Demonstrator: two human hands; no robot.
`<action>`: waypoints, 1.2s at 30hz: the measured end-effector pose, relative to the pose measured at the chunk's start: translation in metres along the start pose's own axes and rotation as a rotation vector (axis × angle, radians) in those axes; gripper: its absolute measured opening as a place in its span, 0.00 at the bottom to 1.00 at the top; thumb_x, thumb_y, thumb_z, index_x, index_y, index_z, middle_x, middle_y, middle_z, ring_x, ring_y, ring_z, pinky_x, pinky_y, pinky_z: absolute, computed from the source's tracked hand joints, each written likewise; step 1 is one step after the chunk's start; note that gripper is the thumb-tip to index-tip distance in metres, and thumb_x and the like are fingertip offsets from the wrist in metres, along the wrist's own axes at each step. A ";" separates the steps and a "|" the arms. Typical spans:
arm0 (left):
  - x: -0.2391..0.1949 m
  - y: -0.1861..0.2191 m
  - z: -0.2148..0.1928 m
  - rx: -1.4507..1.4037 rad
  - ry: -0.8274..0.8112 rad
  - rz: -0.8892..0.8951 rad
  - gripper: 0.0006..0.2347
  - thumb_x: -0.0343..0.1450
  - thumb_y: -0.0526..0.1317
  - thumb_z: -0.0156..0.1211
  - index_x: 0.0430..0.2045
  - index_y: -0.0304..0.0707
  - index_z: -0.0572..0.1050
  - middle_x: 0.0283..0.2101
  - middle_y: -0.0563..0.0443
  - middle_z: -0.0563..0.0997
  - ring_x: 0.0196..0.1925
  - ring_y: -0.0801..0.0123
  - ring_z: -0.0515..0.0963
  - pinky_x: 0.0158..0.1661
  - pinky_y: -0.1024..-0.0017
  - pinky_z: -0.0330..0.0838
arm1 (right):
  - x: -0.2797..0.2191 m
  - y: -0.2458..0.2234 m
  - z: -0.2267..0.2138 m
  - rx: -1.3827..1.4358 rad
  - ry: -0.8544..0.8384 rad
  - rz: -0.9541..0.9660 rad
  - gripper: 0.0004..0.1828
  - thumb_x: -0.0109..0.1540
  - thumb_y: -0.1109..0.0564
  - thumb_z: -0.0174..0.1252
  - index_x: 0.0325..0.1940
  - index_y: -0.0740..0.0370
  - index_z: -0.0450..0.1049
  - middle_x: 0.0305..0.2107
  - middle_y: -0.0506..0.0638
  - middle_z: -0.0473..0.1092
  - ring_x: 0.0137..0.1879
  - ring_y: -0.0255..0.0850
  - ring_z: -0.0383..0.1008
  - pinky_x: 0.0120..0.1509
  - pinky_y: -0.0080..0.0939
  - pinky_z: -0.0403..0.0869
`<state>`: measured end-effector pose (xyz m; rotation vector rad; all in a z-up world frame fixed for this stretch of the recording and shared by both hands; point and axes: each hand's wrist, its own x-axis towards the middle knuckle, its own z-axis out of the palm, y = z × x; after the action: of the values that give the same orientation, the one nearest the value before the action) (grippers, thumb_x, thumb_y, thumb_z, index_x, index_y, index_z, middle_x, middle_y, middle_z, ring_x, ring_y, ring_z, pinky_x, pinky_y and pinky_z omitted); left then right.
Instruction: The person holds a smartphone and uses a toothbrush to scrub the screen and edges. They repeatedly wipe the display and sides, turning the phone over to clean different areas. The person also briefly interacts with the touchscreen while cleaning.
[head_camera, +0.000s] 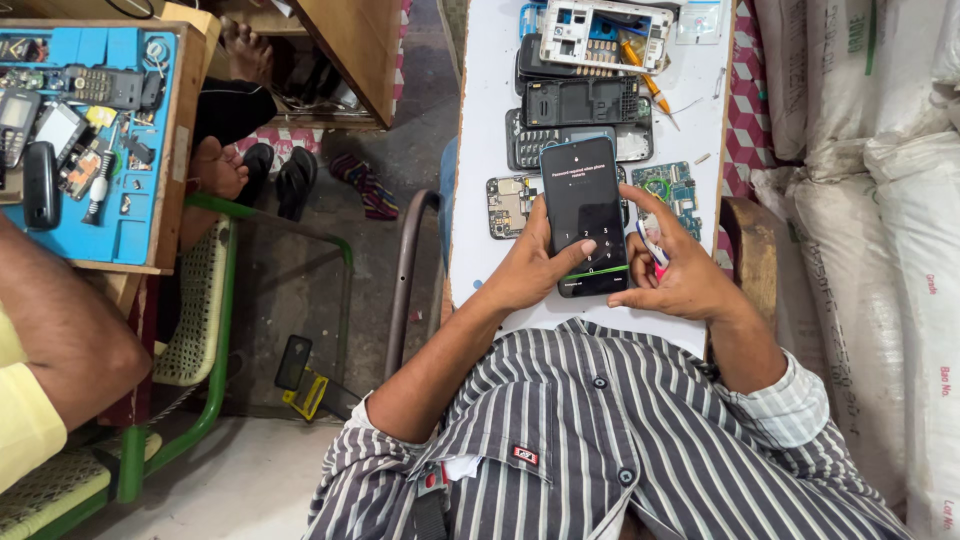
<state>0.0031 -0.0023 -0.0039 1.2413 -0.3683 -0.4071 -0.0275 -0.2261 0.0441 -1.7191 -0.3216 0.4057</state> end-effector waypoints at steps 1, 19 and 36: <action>0.000 0.000 0.000 0.016 0.003 -0.009 0.30 0.74 0.33 0.59 0.69 0.32 0.48 0.63 0.39 0.71 0.67 0.65 0.71 0.65 0.67 0.69 | 0.000 0.000 0.000 -0.007 0.002 -0.001 0.68 0.45 0.65 0.76 0.82 0.53 0.43 0.23 0.40 0.59 0.26 0.25 0.60 0.30 0.25 0.60; 0.000 -0.008 -0.007 -0.242 -0.045 0.023 0.30 0.71 0.30 0.49 0.71 0.35 0.48 0.66 0.38 0.68 0.70 0.61 0.68 0.70 0.64 0.62 | 0.001 0.030 -0.006 0.118 0.101 -0.041 0.51 0.55 0.64 0.70 0.79 0.61 0.52 0.32 0.44 0.65 0.30 0.26 0.64 0.33 0.26 0.64; -0.008 0.004 -0.006 -0.215 -0.064 0.010 0.37 0.77 0.59 0.45 0.75 0.37 0.40 0.69 0.41 0.62 0.70 0.63 0.68 0.65 0.64 0.69 | 0.002 0.028 -0.001 0.008 0.147 0.012 0.43 0.54 0.71 0.66 0.73 0.71 0.59 0.34 0.43 0.65 0.35 0.26 0.63 0.39 0.25 0.66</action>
<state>-0.0007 0.0080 -0.0021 1.0182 -0.3754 -0.4662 -0.0253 -0.2314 0.0168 -1.7328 -0.2032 0.2874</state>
